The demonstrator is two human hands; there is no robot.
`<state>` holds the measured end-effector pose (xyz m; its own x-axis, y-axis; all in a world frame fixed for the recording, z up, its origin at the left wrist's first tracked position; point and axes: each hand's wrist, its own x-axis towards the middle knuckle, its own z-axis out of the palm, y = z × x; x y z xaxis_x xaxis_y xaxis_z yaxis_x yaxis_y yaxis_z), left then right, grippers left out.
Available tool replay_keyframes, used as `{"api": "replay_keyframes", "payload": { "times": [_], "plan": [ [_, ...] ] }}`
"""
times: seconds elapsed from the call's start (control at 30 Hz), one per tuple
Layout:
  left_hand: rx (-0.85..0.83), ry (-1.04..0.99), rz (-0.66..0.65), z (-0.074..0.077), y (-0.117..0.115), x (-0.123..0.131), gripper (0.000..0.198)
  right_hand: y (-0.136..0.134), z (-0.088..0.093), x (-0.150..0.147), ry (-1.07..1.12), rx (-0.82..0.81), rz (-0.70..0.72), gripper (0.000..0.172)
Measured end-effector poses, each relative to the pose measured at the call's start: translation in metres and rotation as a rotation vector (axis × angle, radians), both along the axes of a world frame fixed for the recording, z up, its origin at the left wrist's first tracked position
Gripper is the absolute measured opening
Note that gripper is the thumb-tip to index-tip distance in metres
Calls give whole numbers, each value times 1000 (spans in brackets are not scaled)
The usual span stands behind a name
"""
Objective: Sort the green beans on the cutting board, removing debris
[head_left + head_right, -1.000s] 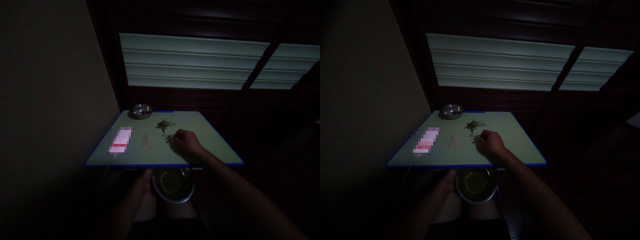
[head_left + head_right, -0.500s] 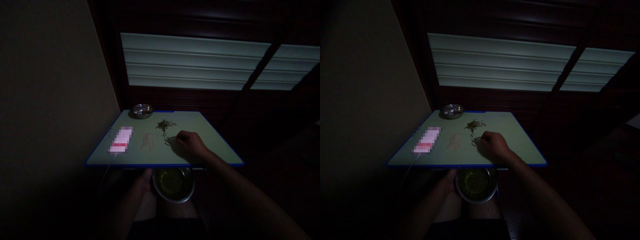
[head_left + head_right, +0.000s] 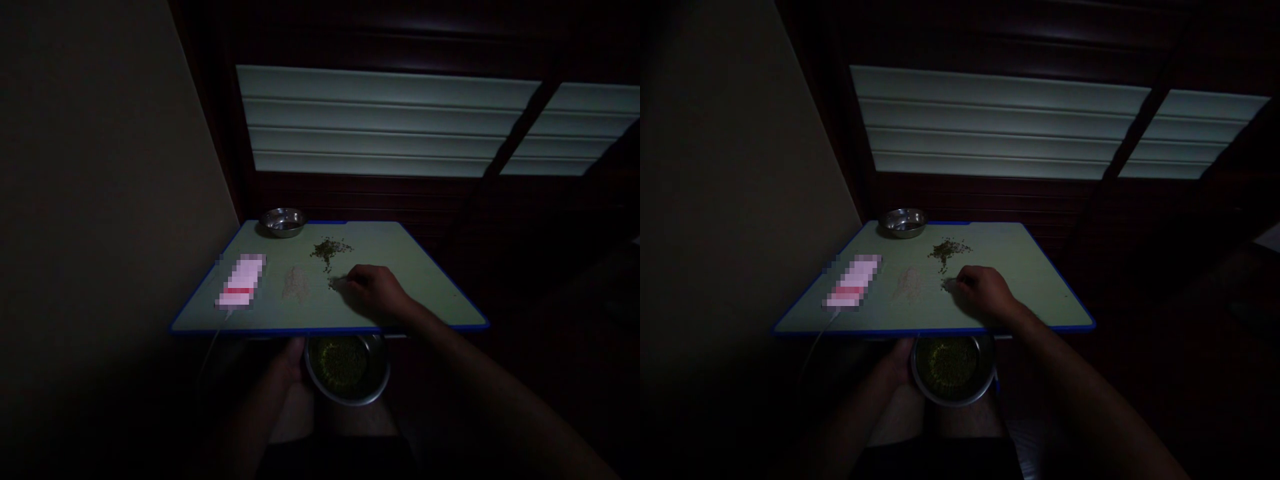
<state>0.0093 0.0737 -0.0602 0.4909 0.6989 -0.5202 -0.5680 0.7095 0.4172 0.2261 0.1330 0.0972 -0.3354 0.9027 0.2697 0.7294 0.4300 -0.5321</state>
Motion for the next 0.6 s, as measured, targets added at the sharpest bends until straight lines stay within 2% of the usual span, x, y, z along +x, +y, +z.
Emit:
{"api": "replay_keyframes", "payload": {
  "times": [0.17, 0.27, 0.4, 0.6],
  "plan": [
    [-2, 3, -17, 0, 0, 0, 78, -4, 5, 1, 0, -29, 46, 11],
    [3, -12, -46, 0, 0, 0, 81, -5, 5, 1, -5, -13, 26, 11],
    [-27, 37, -17, -1, 1, 1, 78, -3, 3, -1, 11, 2, 15, 10],
    [101, -74, -82, -7, 2, 0, 84, -4, 0, -1, 31, 3, 113, 9]
  ]
}}
